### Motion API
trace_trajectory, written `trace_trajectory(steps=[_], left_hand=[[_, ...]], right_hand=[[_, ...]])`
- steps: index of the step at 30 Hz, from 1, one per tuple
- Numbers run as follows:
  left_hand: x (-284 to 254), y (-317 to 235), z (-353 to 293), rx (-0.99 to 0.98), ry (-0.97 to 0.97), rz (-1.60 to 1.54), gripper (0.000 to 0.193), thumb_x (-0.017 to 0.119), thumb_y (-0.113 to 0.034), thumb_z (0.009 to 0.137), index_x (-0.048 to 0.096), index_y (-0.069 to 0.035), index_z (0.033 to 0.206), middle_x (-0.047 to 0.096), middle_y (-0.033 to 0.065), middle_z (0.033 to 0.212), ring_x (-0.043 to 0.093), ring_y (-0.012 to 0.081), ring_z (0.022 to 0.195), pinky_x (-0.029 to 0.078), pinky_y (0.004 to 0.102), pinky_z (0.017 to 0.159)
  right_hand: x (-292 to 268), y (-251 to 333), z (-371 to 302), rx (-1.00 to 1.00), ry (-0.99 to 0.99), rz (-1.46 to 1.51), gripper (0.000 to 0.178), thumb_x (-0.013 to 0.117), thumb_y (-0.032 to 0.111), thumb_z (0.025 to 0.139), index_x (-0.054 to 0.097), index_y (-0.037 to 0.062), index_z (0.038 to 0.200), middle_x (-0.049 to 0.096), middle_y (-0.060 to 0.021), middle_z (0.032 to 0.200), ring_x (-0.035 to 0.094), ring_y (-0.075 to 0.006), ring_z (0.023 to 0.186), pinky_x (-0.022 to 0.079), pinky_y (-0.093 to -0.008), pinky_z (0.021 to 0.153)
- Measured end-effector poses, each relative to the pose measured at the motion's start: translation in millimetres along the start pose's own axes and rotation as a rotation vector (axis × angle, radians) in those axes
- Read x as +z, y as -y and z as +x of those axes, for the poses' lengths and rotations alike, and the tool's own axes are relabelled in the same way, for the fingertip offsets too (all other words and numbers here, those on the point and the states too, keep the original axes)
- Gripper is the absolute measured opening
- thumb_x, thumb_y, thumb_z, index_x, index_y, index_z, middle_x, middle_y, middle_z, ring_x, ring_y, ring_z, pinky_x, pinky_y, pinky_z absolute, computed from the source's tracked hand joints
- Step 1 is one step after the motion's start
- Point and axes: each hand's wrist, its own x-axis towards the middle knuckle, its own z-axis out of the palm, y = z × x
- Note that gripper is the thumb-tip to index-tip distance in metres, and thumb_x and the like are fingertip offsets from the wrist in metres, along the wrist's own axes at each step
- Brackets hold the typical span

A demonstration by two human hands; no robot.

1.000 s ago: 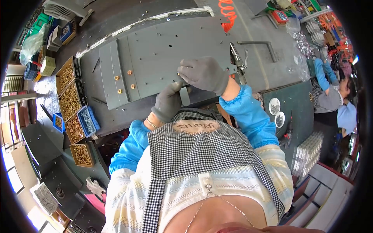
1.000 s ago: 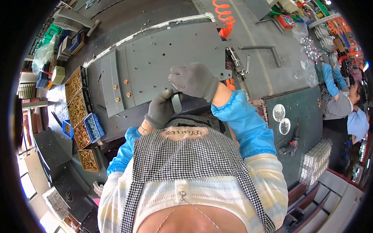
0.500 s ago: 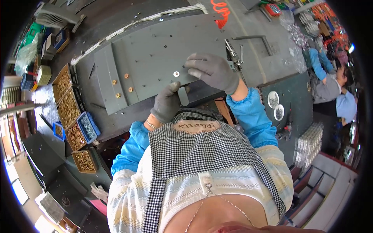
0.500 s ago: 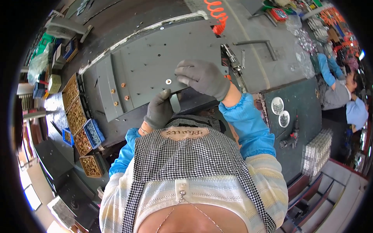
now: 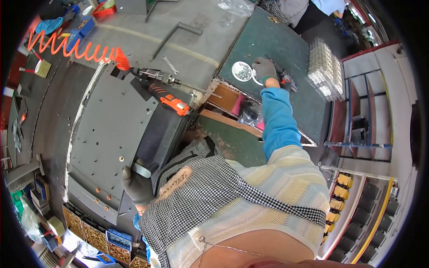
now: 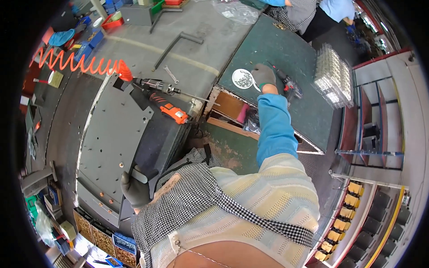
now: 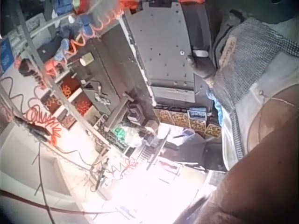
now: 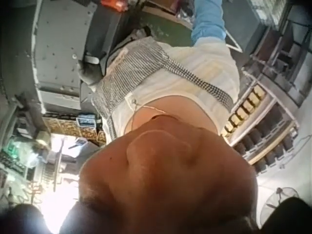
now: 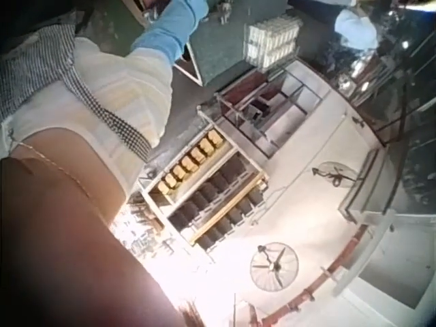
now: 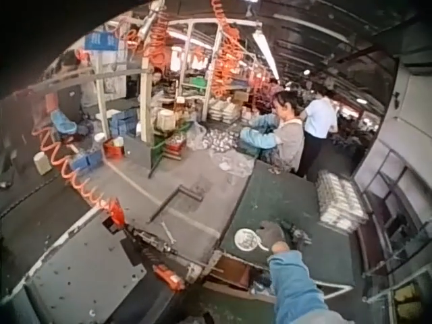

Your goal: The person assembles a metal panel by attaching a cylinder component underneath, placing screws and washers into holes, securing them with an electric screwdriver, and fastening a metal bracket to the panel.

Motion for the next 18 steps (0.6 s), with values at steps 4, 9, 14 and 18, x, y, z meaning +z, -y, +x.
trace_trajectory(steps=[4, 9, 14, 18], left_hand=[[8.7, -7.7, -4.5, -0.016, 0.007, -0.113, 0.041, 0.058, -0.027, 0.105, 0.060, 0.006, 0.128, 0.067, 0.0150, 0.130, 0.062, 0.0241, 0.122, 0.046, 0.0385, 0.112], [6.9, -7.3, 2.4, -0.077, 0.031, -0.067, 0.045, 0.061, -0.032, 0.103, 0.060, 0.004, 0.131, 0.066, 0.0130, 0.126, 0.061, 0.0221, 0.118, 0.045, 0.0371, 0.110], [19.0, -8.2, -3.7, 0.045, -0.104, -0.032, 0.046, 0.060, -0.035, 0.103, 0.063, 0.003, 0.128, 0.067, 0.0110, 0.125, 0.061, 0.0190, 0.115, 0.050, 0.0337, 0.102], [27.3, -7.3, -3.2, 0.046, -0.067, -0.055, 0.040, 0.060, -0.034, 0.102, 0.067, 0.001, 0.119, 0.070, 0.0107, 0.121, 0.064, 0.0194, 0.110, 0.050, 0.0333, 0.101]], right_hand=[[24.6, -3.7, -1.9, -0.026, 0.123, -0.056, 0.032, 0.065, 0.025, 0.088, 0.076, 0.0146, 0.116, 0.073, -0.0181, 0.119, 0.067, -0.0377, 0.116, 0.052, -0.0457, 0.100], [81.9, -32.8, 26.9, -0.033, 0.131, -0.386, 0.029, 0.062, 0.022, 0.091, 0.076, 0.0091, 0.112, 0.073, -0.0187, 0.118, 0.069, -0.0399, 0.114, 0.055, -0.0462, 0.097], [81.3, 28.3, 7.7, 0.028, 0.047, -0.319, 0.026, 0.056, 0.019, 0.093, 0.075, 0.0091, 0.107, 0.072, -0.0183, 0.113, 0.070, -0.0390, 0.108, 0.056, -0.0491, 0.093], [70.2, 28.9, 9.8, -0.019, 0.114, -0.239, 0.027, 0.058, 0.018, 0.095, 0.075, 0.0116, 0.114, 0.072, -0.0156, 0.120, 0.070, -0.0366, 0.112, 0.057, -0.0486, 0.092]])
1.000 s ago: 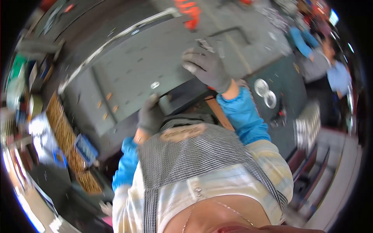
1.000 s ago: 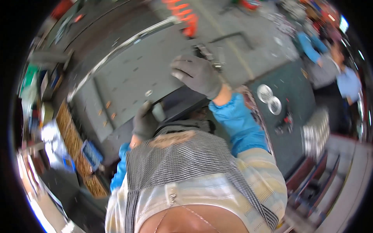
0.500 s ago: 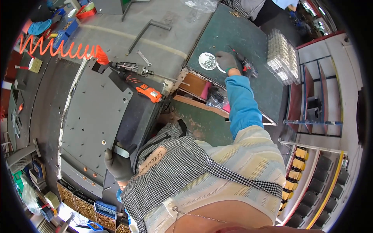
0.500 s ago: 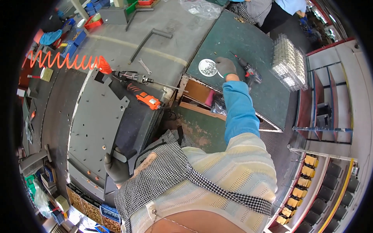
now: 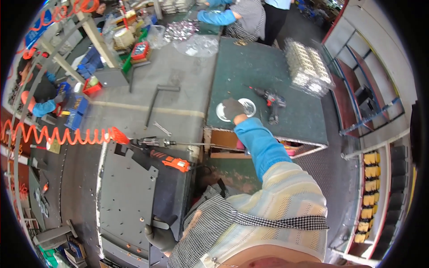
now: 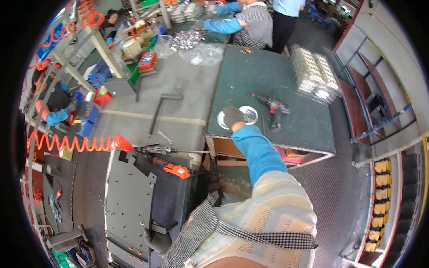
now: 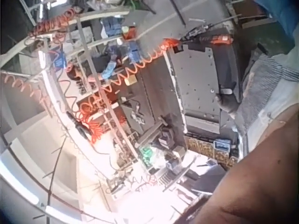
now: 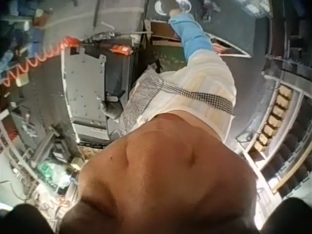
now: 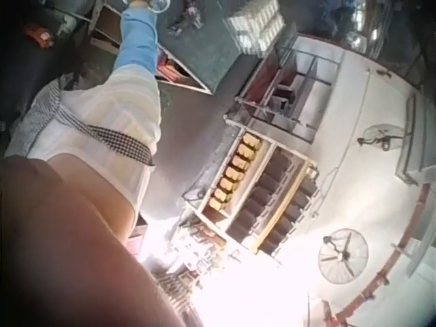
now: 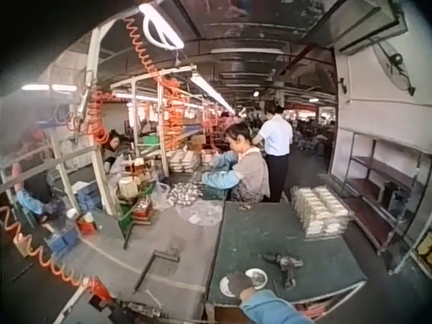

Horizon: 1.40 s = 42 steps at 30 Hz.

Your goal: The person assembles a metal panel by attaching a cylinder component underneath, placing screws and washers into holes, securing them with an electric screwdriver, and fastening a metal bracket to the panel.

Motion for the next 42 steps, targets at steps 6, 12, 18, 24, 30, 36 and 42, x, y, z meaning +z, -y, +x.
trace_trajectory(steps=[6, 12, 18, 24, 30, 36, 42], left_hand=[[-5.3, 10.4, 3.7, 0.079, 0.049, 0.094, 0.036, 0.057, -0.030, 0.104, 0.069, 0.001, 0.117, 0.071, 0.0106, 0.118, 0.066, 0.0196, 0.109, 0.051, 0.0348, 0.101], [-6.5, 5.8, -0.5, 0.022, 0.035, -0.008, 0.035, 0.052, -0.026, 0.106, 0.065, 0.002, 0.122, 0.068, 0.0105, 0.124, 0.065, 0.0211, 0.113, 0.052, 0.0352, 0.102], [-3.9, 3.0, 3.8, -0.038, 0.047, -0.140, 0.035, 0.051, -0.025, 0.106, 0.064, 0.002, 0.122, 0.069, 0.0104, 0.123, 0.064, 0.0216, 0.113, 0.050, 0.0379, 0.105], [-9.7, 1.7, 5.8, -0.050, 0.086, -0.177, 0.036, 0.053, -0.025, 0.105, 0.061, 0.003, 0.127, 0.068, 0.0109, 0.124, 0.063, 0.0235, 0.115, 0.048, 0.0391, 0.107], [-23.6, 5.2, 10.9, -0.119, 0.155, -0.262, 0.040, 0.056, -0.022, 0.102, 0.057, 0.004, 0.133, 0.065, 0.0145, 0.132, 0.061, 0.0288, 0.122, 0.044, 0.0435, 0.113], [-23.8, 1.5, 10.8, -0.150, 0.338, -0.298, 0.045, 0.057, -0.020, 0.101, 0.055, 0.004, 0.138, 0.062, 0.0163, 0.141, 0.058, 0.0311, 0.132, 0.041, 0.0462, 0.118], [-26.5, 4.6, 12.7, -0.127, 0.304, -0.301, 0.039, 0.057, -0.020, 0.101, 0.058, 0.001, 0.134, 0.064, 0.0141, 0.137, 0.060, 0.0291, 0.126, 0.043, 0.0457, 0.113]], right_hand=[[10.1, -2.6, -6.2, -0.018, 0.071, -0.121, 0.022, 0.063, 0.019, 0.093, 0.078, 0.0121, 0.108, 0.074, -0.0169, 0.113, 0.073, -0.0366, 0.106, 0.059, -0.0471, 0.090], [-9.3, 4.8, -5.3, 0.046, -0.015, -0.078, 0.024, 0.063, 0.018, 0.092, 0.074, 0.0097, 0.111, 0.073, -0.0172, 0.115, 0.072, -0.0383, 0.105, 0.057, -0.0502, 0.089], [-67.5, 118.4, -44.2, -0.575, -0.343, 0.617, 0.029, 0.063, 0.020, 0.094, 0.071, 0.0065, 0.118, 0.070, -0.0187, 0.116, 0.067, -0.0394, 0.107, 0.054, -0.0470, 0.093], [-86.5, 322.4, -184.8, -1.433, 0.192, 0.714, 0.022, 0.063, 0.020, 0.092, 0.070, 0.0101, 0.111, 0.069, -0.0128, 0.114, 0.067, -0.0338, 0.106, 0.055, -0.0452, 0.091], [-59.7, 394.8, -255.9, -1.660, 0.234, 0.136, 0.015, 0.065, 0.020, 0.090, 0.070, 0.0110, 0.102, 0.069, -0.0113, 0.105, 0.071, -0.0326, 0.094, 0.057, -0.0464, 0.080], [-54.1, 391.9, -254.9, -1.801, 0.198, 0.239, 0.011, 0.065, 0.021, 0.089, 0.068, 0.0133, 0.095, 0.067, -0.0084, 0.098, 0.070, -0.0306, 0.089, 0.056, -0.0454, 0.072], [-67.4, 398.0, -261.5, -1.823, 0.204, 0.154, 0.013, 0.065, 0.021, 0.087, 0.070, 0.0108, 0.093, 0.069, -0.0100, 0.100, 0.071, -0.0316, 0.091, 0.058, -0.0438, 0.075]])
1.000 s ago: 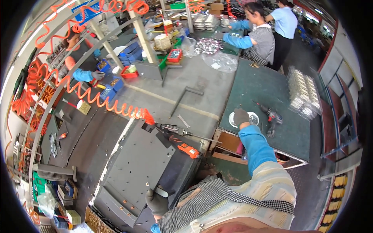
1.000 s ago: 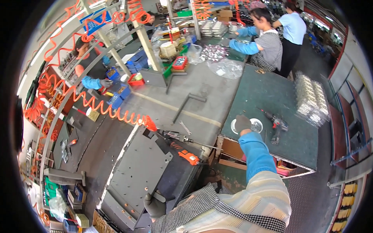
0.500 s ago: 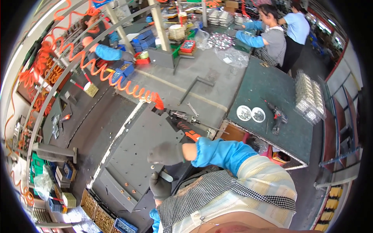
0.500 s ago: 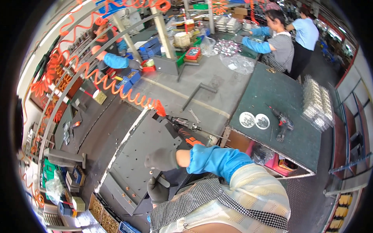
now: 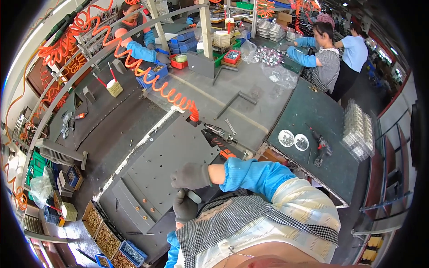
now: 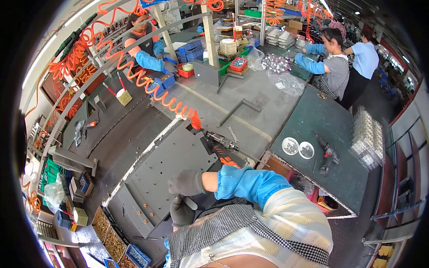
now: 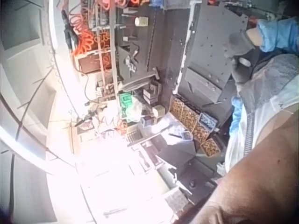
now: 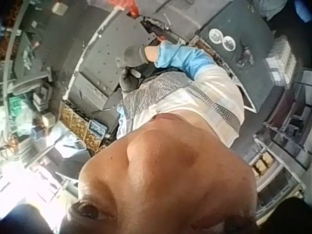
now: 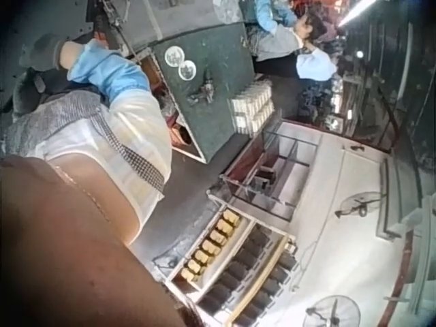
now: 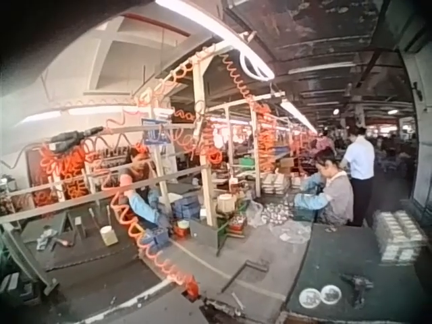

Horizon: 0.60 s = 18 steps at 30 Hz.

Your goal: The person assembles a metal panel by attaching a cylinder component underneath, placing screws and washers into holes, securing them with an electric screwdriver, and fastening a metal bracket to the panel.

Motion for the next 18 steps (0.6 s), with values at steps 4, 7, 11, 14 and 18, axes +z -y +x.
trace_trajectory(steps=[4, 7, 11, 14, 18], left_hand=[[-3.1, 3.3, 1.3, 0.018, -0.080, 0.015, 0.038, 0.058, -0.021, 0.101, 0.058, 0.000, 0.132, 0.066, 0.0126, 0.132, 0.061, 0.0286, 0.122, 0.045, 0.0463, 0.110], [5.4, 3.4, -0.4, 0.020, -0.119, 0.027, 0.039, 0.059, -0.022, 0.100, 0.058, 0.001, 0.132, 0.066, 0.0126, 0.131, 0.061, 0.0293, 0.121, 0.045, 0.0467, 0.110], [-7.0, 0.8, -0.6, 0.003, -0.097, 0.029, 0.042, 0.061, -0.023, 0.099, 0.058, 0.001, 0.133, 0.065, 0.0131, 0.134, 0.061, 0.0300, 0.123, 0.044, 0.0466, 0.111], [-12.6, 0.9, -0.4, 0.011, -0.101, 0.028, 0.043, 0.061, -0.023, 0.099, 0.058, 0.002, 0.134, 0.065, 0.0133, 0.136, 0.061, 0.0296, 0.124, 0.044, 0.0464, 0.112], [-10.4, 1.5, -1.0, 0.015, -0.121, 0.040, 0.044, 0.060, -0.024, 0.100, 0.057, 0.002, 0.135, 0.065, 0.0131, 0.136, 0.061, 0.0297, 0.125, 0.044, 0.0466, 0.113]], right_hand=[[-0.6, -3.1, 5.2, -0.018, 0.055, -0.031, 0.013, 0.064, 0.021, 0.088, 0.071, 0.0118, 0.094, 0.069, -0.0093, 0.101, 0.071, -0.0315, 0.090, 0.057, -0.0443, 0.076], [2.6, -13.2, 2.7, 0.002, 0.033, 0.137, 0.011, 0.064, 0.021, 0.089, 0.071, 0.0133, 0.094, 0.068, -0.0082, 0.101, 0.070, -0.0308, 0.090, 0.056, -0.0442, 0.076], [3.4, -14.3, -1.5, -0.013, -0.030, 0.156, 0.010, 0.065, 0.021, 0.089, 0.071, 0.0139, 0.093, 0.068, -0.0075, 0.100, 0.070, -0.0302, 0.088, 0.055, -0.0436, 0.075], [4.0, -16.4, 1.0, 0.000, 0.009, 0.189, 0.010, 0.066, 0.022, 0.089, 0.068, 0.0155, 0.096, 0.066, -0.0058, 0.097, 0.069, -0.0275, 0.092, 0.055, -0.0420, 0.076], [3.0, -10.7, 4.7, -0.006, 0.048, 0.064, 0.011, 0.066, 0.023, 0.090, 0.069, 0.0138, 0.096, 0.067, -0.0063, 0.099, 0.070, -0.0281, 0.090, 0.056, -0.0422, 0.075]])
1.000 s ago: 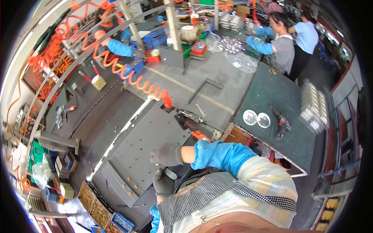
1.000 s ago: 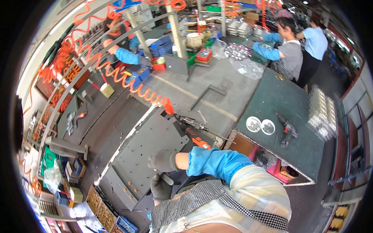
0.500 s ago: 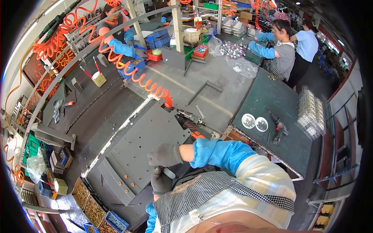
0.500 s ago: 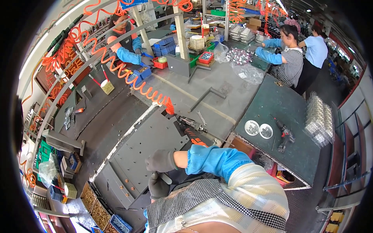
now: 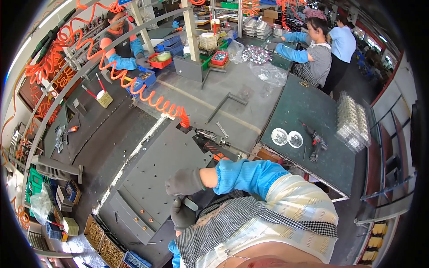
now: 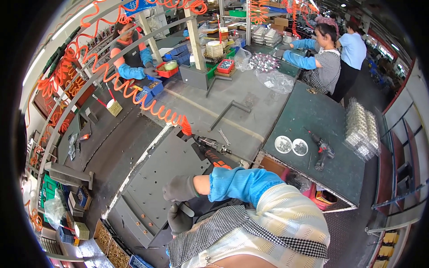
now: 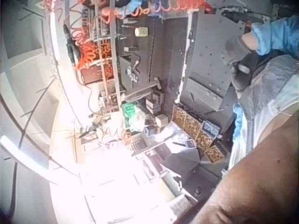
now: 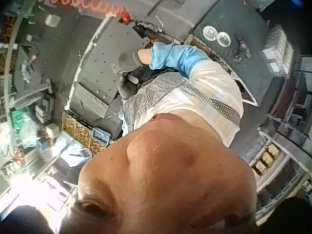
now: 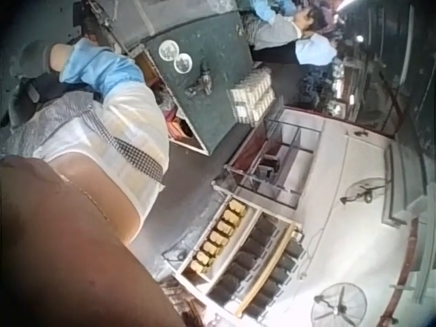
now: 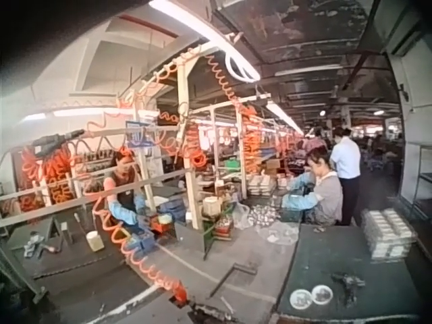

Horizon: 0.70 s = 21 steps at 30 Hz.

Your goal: The person assembles a metal panel by attaching a cylinder component underneath, placing screws and washers into holes, securing them with an electric screwdriver, and fastening a metal bracket to the panel.

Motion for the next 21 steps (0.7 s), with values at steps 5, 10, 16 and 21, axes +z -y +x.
trace_trajectory(steps=[5, 10, 16, 21], left_hand=[[13.2, -1.7, -4.1, 0.003, -0.032, 0.050, 0.044, 0.059, -0.025, 0.101, 0.058, 0.002, 0.135, 0.064, 0.0123, 0.137, 0.060, 0.0285, 0.126, 0.043, 0.0466, 0.113], [10.6, 0.2, -0.7, -0.004, -0.013, 0.071, 0.042, 0.057, -0.027, 0.102, 0.060, 0.000, 0.134, 0.065, 0.0115, 0.135, 0.061, 0.0272, 0.124, 0.044, 0.0461, 0.112], [-22.9, -0.2, -3.1, 0.081, -0.084, 0.028, 0.040, 0.058, -0.027, 0.102, 0.061, -0.002, 0.132, 0.067, 0.0114, 0.132, 0.063, 0.0249, 0.119, 0.047, 0.0420, 0.108], [-43.0, -10.9, 16.9, -0.003, -0.082, -0.030, 0.041, 0.067, -0.020, 0.098, 0.061, 0.001, 0.132, 0.063, 0.0129, 0.139, 0.060, 0.0259, 0.125, 0.048, 0.0435, 0.110]], right_hand=[[2.9, -6.0, -3.9, 0.001, -0.039, -0.009, 0.013, 0.067, 0.023, 0.089, 0.069, 0.0119, 0.096, 0.068, -0.0079, 0.098, 0.071, -0.0297, 0.086, 0.057, -0.0429, 0.070], [3.7, -12.7, -5.7, 0.001, -0.018, -0.039, 0.015, 0.069, 0.025, 0.087, 0.068, 0.0117, 0.094, 0.068, -0.0080, 0.098, 0.071, -0.0298, 0.086, 0.058, -0.0443, 0.070], [23.3, -13.3, 21.4, -0.151, -0.025, -0.075, 0.020, 0.070, 0.029, 0.088, 0.070, 0.0118, 0.098, 0.071, -0.0086, 0.098, 0.072, -0.0313, 0.089, 0.059, -0.0458, 0.072], [12.0, -13.9, 11.3, -0.069, 0.090, -0.151, 0.025, 0.070, 0.035, 0.091, 0.073, 0.0119, 0.100, 0.073, -0.0095, 0.100, 0.073, -0.0322, 0.091, 0.059, -0.0471, 0.073]])
